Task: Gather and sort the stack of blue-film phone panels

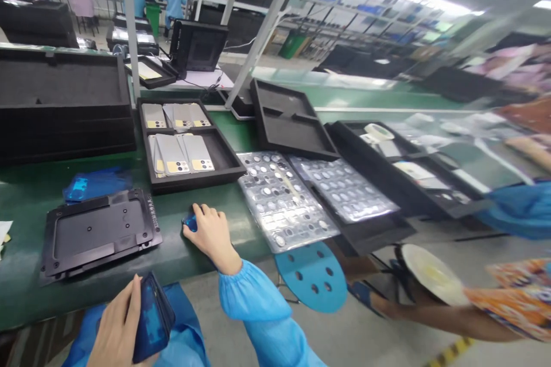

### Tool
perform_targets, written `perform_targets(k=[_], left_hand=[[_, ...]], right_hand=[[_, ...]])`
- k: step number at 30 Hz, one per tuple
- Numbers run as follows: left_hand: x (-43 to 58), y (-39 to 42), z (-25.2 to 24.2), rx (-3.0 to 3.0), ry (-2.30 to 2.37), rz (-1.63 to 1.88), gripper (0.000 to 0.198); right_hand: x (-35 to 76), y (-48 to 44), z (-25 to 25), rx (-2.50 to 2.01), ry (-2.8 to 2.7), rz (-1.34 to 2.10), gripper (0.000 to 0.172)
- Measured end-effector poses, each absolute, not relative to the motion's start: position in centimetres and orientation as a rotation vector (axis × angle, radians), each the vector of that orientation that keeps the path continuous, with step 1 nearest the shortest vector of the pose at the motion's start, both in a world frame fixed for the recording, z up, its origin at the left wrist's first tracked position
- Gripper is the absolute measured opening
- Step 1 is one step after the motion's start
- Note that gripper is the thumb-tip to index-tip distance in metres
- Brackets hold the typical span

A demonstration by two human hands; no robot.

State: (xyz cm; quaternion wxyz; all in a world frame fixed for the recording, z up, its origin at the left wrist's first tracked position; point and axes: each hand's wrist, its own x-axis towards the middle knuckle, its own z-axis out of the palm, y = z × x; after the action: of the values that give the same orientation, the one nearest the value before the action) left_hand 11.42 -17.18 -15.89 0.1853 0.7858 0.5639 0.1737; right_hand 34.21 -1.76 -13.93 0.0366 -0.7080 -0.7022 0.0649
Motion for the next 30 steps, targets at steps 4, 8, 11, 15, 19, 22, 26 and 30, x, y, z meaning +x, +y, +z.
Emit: perform_targets(k=[4, 8, 11, 15, 19, 22, 26, 30], left_hand=[[10.9, -16.2, -15.2, 2.268, 1.482, 0.430, 0.101], [10.5, -15.8, -14.5, 1.892, 1.455, 0.505, 0.081], [10.6, -15.7, -13.6, 1.525, 1.368, 0.557, 0.079], [11.1, -14.9, -12.4, 1.217, 1.214, 0.614, 0.091], [12.8, -13.8, -12.0, 1.140, 1.107, 0.711, 0.098], [14.7, -12.9, -11.7, 1.116, 1.063, 0.712, 0.096], [17.2, -11.8, -11.0, 1.128, 1.006, 0.607, 0.103], [18.6, -10.7, -10.2, 1.193, 0.918, 0.511, 0.111]], right_hand=[[34.6, -1.7, -14.8, -2.125, -2.028, 0.296, 0.054], [35.4, -1.7, -15.8, -1.987, -1.855, 0.428, 0.066], [35.5, -3.5, -15.5, -1.865, -1.685, 0.495, 0.070], [33.5, -9.6, -13.9, -1.616, -1.559, 0.733, 0.065], [30.7, -16.2, -13.7, -1.286, -1.239, 1.291, 0.092], [29.6, -18.2, -14.9, -1.136, -0.965, 1.542, 0.122], [29.7, -17.8, -15.8, -1.111, -0.964, 1.579, 0.122], [30.9, -17.5, -15.5, -1.141, -1.021, 1.507, 0.111]])
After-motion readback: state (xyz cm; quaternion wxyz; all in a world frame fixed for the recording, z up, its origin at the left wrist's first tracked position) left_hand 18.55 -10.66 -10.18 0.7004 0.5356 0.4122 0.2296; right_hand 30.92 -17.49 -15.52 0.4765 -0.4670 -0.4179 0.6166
